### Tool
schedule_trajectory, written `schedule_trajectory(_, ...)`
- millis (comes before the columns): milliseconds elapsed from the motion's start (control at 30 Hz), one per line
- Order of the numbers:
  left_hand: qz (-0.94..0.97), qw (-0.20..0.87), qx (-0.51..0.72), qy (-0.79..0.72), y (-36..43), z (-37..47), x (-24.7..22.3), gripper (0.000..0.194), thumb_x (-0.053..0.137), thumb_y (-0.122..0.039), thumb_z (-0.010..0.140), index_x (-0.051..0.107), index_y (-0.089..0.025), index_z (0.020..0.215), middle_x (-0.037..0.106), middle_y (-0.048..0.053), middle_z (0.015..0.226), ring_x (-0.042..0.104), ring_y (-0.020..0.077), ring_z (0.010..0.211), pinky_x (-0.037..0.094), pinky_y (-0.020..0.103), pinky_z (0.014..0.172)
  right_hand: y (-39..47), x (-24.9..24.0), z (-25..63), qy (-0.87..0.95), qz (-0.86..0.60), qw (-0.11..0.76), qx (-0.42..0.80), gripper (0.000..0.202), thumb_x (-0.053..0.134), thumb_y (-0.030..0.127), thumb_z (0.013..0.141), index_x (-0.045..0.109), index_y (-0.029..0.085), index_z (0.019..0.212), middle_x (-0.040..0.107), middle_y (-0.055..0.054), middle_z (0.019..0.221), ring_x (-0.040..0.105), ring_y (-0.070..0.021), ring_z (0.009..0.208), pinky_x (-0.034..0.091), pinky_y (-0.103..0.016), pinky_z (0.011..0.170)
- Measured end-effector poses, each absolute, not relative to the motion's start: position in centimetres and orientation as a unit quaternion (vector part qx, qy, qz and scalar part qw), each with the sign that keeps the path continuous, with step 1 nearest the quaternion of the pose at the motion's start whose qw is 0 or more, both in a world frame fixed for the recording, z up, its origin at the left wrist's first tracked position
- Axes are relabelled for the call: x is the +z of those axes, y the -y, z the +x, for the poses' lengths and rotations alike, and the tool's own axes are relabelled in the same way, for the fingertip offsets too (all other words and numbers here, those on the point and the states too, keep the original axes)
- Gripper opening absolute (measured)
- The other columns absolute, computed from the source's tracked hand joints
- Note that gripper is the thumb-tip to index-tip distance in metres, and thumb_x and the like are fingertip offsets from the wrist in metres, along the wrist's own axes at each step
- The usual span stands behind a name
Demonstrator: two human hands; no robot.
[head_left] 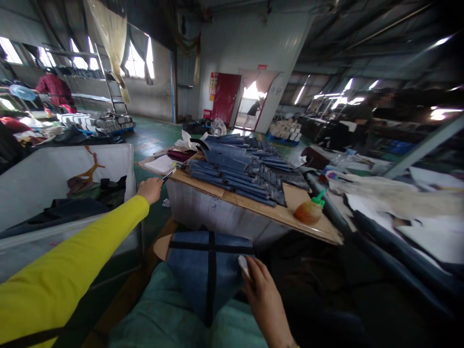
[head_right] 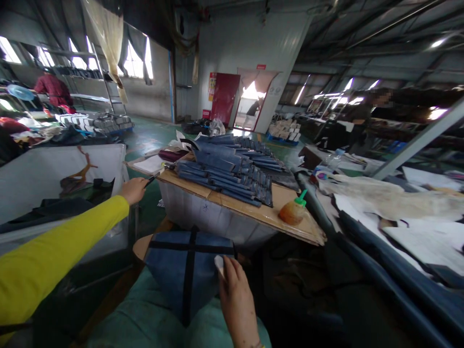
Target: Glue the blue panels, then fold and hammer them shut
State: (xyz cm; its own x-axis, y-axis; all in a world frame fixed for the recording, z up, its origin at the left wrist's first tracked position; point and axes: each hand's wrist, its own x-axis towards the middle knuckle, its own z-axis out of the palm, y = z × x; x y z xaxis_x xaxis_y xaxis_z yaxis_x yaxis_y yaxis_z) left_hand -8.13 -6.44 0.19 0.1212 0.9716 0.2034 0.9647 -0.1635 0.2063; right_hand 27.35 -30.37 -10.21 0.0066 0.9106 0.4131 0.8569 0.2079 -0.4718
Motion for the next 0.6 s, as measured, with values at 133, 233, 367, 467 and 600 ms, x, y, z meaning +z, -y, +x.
schedule_trajectory(133, 0.816, 0.012, 0.150, -0.558, 12.2, -3.6, -2.0, 0.032, 0.043, -0.020, 0.087, 0.055, -0.021, 0.116, 0.051, 0.008, 0.126, 0.042, 0.0234, 0.119, 0.033, 0.038, 0.099, 28.9, -10.5, 29.8, 0.645, -0.650, 0.388, 0.102, 0.035, 0.046, 0.032, 0.086, 0.055, 0.018, 0.116, 0.060, -0.011, 0.115, 0.058, -0.0223, 0.105, 0.049, -0.038, 0.089)
schedule_trajectory(233, 0.891, 0.093, 0.158, -0.415, 18.0, 0.8, -4.8, 0.037, 0.043, -0.031, 0.089, 0.049, -0.022, 0.125, 0.051, 0.007, 0.128, 0.044, 0.0222, 0.118, 0.035, 0.039, 0.099, 27.7, -10.7, 30.3, 0.607, -0.659, 0.415, 0.160, 0.038, 0.051, 0.036, 0.081, 0.058, 0.017, 0.114, 0.064, -0.010, 0.110, 0.061, -0.0230, 0.101, 0.050, -0.038, 0.087)
schedule_trajectory(367, 0.885, 0.126, 0.184, -0.408, 23.1, 4.1, -7.5, 0.046, 0.045, -0.039, 0.089, 0.043, -0.020, 0.130, 0.047, 0.010, 0.133, 0.041, 0.0257, 0.122, 0.033, 0.045, 0.102, 26.6, -9.0, 29.9, 0.561, -0.646, 0.464, 0.230, 0.040, 0.055, 0.040, 0.076, 0.063, 0.014, 0.106, 0.068, -0.009, 0.100, 0.063, -0.0244, 0.093, 0.051, -0.038, 0.081)
schedule_trajectory(467, 0.870, 0.145, 0.204, -0.424, 24.2, 4.2, -7.7, 0.060, 0.049, -0.048, 0.085, 0.036, -0.018, 0.135, 0.041, 0.012, 0.138, 0.038, 0.0274, 0.126, 0.032, 0.046, 0.103, 26.2, -5.5, 28.6, 0.537, -0.634, 0.491, 0.261, 0.040, 0.056, 0.042, 0.076, 0.064, 0.013, 0.103, 0.069, -0.006, 0.082, 0.062, -0.0186, 0.066, 0.052, -0.030, 0.059)
schedule_trajectory(600, 0.843, 0.150, 0.265, -0.443, 24.3, 3.2, -6.4, 0.081, 0.058, -0.051, 0.077, 0.022, -0.019, 0.142, 0.033, 0.014, 0.143, 0.033, 0.0290, 0.130, 0.032, 0.046, 0.105, 26.8, 0.7, 24.7, 0.578, -0.581, 0.522, 0.235, 0.035, 0.053, 0.037, 0.081, 0.060, 0.016, 0.108, 0.065, -0.005, 0.086, 0.057, -0.0130, 0.061, 0.048, -0.023, 0.052)
